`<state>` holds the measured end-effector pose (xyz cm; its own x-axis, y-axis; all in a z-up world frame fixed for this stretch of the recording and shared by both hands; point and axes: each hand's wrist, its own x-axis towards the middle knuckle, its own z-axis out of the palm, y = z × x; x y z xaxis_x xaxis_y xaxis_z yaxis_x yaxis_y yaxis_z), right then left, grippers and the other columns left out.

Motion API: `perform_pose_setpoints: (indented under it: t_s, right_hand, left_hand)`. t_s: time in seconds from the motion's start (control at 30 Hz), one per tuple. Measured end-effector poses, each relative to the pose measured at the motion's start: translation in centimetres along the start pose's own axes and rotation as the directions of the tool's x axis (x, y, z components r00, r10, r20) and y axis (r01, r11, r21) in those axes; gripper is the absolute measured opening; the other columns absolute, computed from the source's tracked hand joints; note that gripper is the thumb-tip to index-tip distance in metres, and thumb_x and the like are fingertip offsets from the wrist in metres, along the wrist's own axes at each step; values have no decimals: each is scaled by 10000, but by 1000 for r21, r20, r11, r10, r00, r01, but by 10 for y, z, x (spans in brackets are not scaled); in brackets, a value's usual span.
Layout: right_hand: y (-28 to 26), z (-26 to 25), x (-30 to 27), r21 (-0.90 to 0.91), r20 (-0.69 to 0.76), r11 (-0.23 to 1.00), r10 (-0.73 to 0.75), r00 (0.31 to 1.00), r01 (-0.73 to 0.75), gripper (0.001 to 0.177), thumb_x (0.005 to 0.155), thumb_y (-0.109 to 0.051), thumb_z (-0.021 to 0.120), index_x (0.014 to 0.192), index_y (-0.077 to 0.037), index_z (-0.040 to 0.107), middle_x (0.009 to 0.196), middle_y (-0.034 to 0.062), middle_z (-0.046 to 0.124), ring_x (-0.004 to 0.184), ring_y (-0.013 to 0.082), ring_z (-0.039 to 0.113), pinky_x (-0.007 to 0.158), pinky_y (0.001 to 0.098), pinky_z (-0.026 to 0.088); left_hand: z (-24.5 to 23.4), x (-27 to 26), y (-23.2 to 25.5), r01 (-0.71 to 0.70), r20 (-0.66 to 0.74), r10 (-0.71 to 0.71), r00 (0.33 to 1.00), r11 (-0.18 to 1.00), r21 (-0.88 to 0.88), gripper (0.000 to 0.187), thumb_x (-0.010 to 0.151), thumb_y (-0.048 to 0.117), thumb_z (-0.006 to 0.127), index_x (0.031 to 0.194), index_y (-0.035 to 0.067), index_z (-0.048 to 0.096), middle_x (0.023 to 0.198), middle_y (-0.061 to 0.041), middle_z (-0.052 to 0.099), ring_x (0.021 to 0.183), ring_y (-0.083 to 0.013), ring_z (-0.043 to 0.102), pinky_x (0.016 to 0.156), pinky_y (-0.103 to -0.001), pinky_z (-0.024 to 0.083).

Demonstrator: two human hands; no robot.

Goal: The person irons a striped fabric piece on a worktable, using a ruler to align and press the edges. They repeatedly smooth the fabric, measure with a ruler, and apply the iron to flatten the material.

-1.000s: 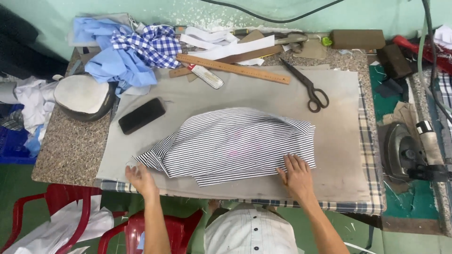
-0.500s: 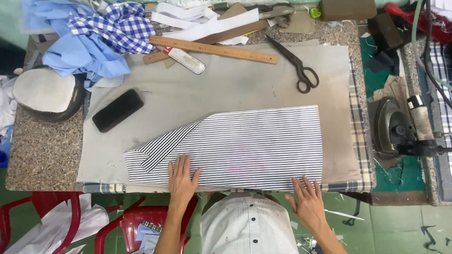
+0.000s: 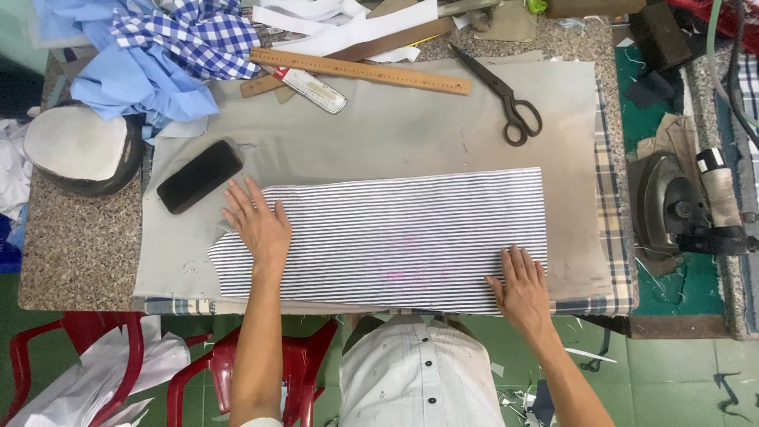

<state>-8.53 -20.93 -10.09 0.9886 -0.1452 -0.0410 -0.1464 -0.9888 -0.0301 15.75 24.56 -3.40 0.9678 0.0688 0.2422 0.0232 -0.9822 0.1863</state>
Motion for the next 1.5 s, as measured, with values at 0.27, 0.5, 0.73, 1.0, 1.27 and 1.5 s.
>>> perform_pose_setpoints:
  t_s: [0.27,0.5,0.73,1.0,1.27,1.5]
  right_hand:
    - [32,6,-24,-82,112,997,15,994,-6,723,999,-622,285,1586,-202,323,1634,43,383,1551,226,291,1278,458,214]
    - [133,4,-42,-134,-28,989,60,998,-63,872,1076,-641,183,1664,-42,419,1594,154,547,1593,384,391,1346,568,209]
    - [96,12,-17,-58,40,998,-7,999,9,852,1048,-646,118,1640,-57,289,1627,175,392,1562,344,305,1302,561,166]
    - [-17,7,35,-26,44,977,-212,976,213,798,1024,-646,181,1631,-130,239,1668,102,295,1562,303,224,1271,514,162]
    - [-60,-4,23,347,-170,816,-430,887,462,656,800,-554,731,1229,-80,584,1412,174,541,1342,366,482,1124,553,401]
    - [-52,27,38,332,20,904,-294,956,271,273,956,-404,624,867,-165,718,1203,27,612,1423,223,494,1168,472,423]
  left_hand:
    - [-22,-91,16,-236,5,237,972,970,-54,645,1007,353,551,1522,-1,395,1546,-256,433,1463,-404,361,1222,-588,163]
    - [-17,-158,7,-160,27,165,986,976,-145,643,1030,460,490,1442,-33,493,1473,-257,524,1410,-404,466,1221,-555,269]
    - [-6,-144,-19,-54,323,32,946,997,59,844,1026,653,232,1591,27,205,1596,-151,375,1486,-291,341,1238,-497,159]
    - [-29,-45,-109,76,519,-127,845,990,119,896,997,667,113,1617,30,5,1622,-240,258,1540,-339,177,1253,-501,10]
    - [-26,-105,-49,-227,253,284,925,946,-233,529,1002,457,522,1366,79,587,1514,-131,505,1441,-296,383,1249,-495,188]
    - [17,-132,-39,-364,227,468,854,849,-384,354,902,285,741,1214,136,664,1384,-114,561,1385,-313,463,1173,-527,315]
